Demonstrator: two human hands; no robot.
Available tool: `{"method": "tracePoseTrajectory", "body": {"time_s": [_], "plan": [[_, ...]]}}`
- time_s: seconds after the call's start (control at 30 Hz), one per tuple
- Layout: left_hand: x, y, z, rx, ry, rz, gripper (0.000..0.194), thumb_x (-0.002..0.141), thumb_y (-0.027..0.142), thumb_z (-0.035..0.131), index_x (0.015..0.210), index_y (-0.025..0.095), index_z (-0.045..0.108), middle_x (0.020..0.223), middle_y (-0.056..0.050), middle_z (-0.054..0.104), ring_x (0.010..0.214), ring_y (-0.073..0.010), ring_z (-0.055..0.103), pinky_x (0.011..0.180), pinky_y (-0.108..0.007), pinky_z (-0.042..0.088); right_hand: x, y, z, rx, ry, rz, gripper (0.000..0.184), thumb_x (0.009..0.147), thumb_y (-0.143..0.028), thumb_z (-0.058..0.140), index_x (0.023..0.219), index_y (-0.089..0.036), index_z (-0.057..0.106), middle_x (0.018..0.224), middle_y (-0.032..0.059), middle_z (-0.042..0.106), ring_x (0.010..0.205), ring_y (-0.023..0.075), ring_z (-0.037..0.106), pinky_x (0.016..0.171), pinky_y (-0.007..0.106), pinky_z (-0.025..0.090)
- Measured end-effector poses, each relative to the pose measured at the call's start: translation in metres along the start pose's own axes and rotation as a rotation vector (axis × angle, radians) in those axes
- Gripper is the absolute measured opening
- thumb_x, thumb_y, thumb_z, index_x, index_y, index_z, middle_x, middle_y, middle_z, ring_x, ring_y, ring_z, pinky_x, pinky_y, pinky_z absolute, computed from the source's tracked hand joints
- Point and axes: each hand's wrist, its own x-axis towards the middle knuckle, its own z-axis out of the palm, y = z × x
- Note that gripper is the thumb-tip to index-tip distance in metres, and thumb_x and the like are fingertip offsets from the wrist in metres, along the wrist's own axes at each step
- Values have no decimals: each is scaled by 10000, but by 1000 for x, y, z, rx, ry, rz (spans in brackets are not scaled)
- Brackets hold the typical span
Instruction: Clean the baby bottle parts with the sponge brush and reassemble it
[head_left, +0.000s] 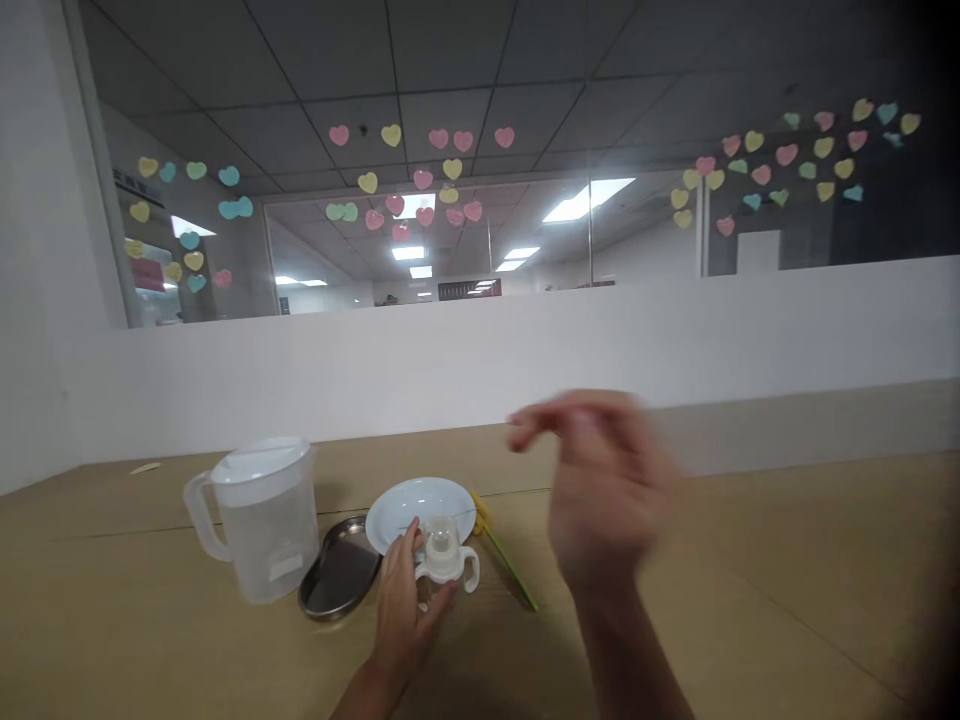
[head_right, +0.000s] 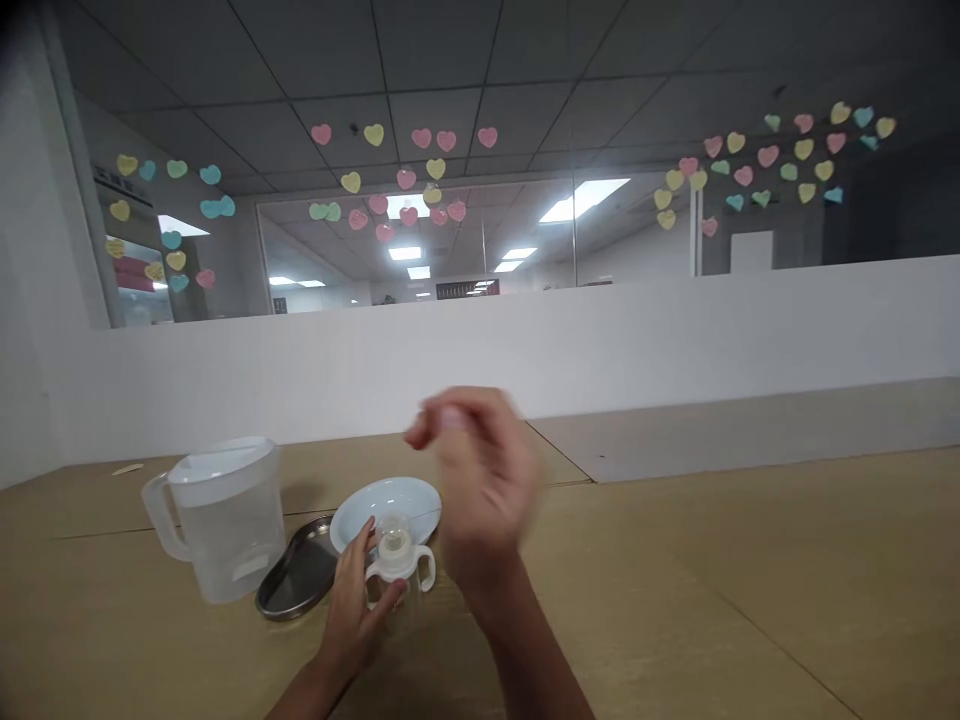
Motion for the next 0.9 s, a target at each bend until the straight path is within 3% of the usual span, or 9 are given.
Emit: {"method": "tracePoseTrajectory", "body": {"time_s": [0.07, 0.17, 0.23, 0.33, 0.43, 0.57, 0.9], "plan": [[1, -1, 0, 16, -18, -1, 671, 796, 455, 515, 1349, 152, 284, 1225, -152, 512, 1125, -264, 485, 936, -452, 399, 2, 10, 16, -116, -308, 79, 334, 904, -392, 379, 1108, -190, 549, 1076, 87, 600, 980, 173, 560, 845, 337, 454], [3, 0, -2, 36, -34, -13, 543, 788, 476, 518, 1218, 151, 452, 1149, -139, 554, 1108, -279, 482, 929, -469, 389, -3, 35, 43, -438, -993, 276, 477, 775, -422, 546, 1164, -146, 549, 1145, 138, 593, 1048, 274, 548, 857, 394, 441], [4, 1, -3, 33, -49, -16, 496, 785, 483, 520, 1151, 148, 503, 1105, -134, 570, 1090, -283, 483, 929, -476, 380, -9, 51, 59, -630, -1168, 407, 485, 750, -435, 549, 1091, -93, 600, 1079, 180, 624, 982, 309, 587, 791, 387, 462], [5, 3, -7, 14, -61, -15, 460, 800, 477, 500, 1130, 158, 525, 1092, -126, 574, 1065, -274, 494, 915, -464, 392, -15, 65, 72, -817, -1186, 445, 459, 748, -429, 554, 1005, -60, 645, 1020, 203, 646, 929, 313, 615, 732, 350, 467], [4, 3, -8, 0, -38, -11, 438, 803, 481, 494, 1108, 173, 559, 1098, -118, 581, 1063, -267, 503, 915, -452, 400, -15, 67, 74, -859, -1182, 441, 486, 740, -484, 560, 967, -68, 666, 972, 192, 665, 882, 298, 633, 678, 321, 461], [4, 3, -8, -84, -58, -52, 422, 809, 485, 488, 1088, 182, 581, 1051, -104, 599, 1012, -247, 523, 877, -413, 426, -12, 67, 71, -840, -1239, 376, 437, 733, -457, 593, 949, -84, 664, 955, 170, 670, 847, 258, 636, 631, 280, 441], [6, 8, -9, -200, -103, -90, 424, 818, 500, 464, 1094, 200, 582, 1054, -96, 602, 1002, -252, 514, 868, -415, 418, -10, 84, 61, -641, -1355, 268, 453, 666, -266, 687, 1093, -162, 581, 1104, 98, 589, 979, 222, 560, 718, 251, 421]]}}
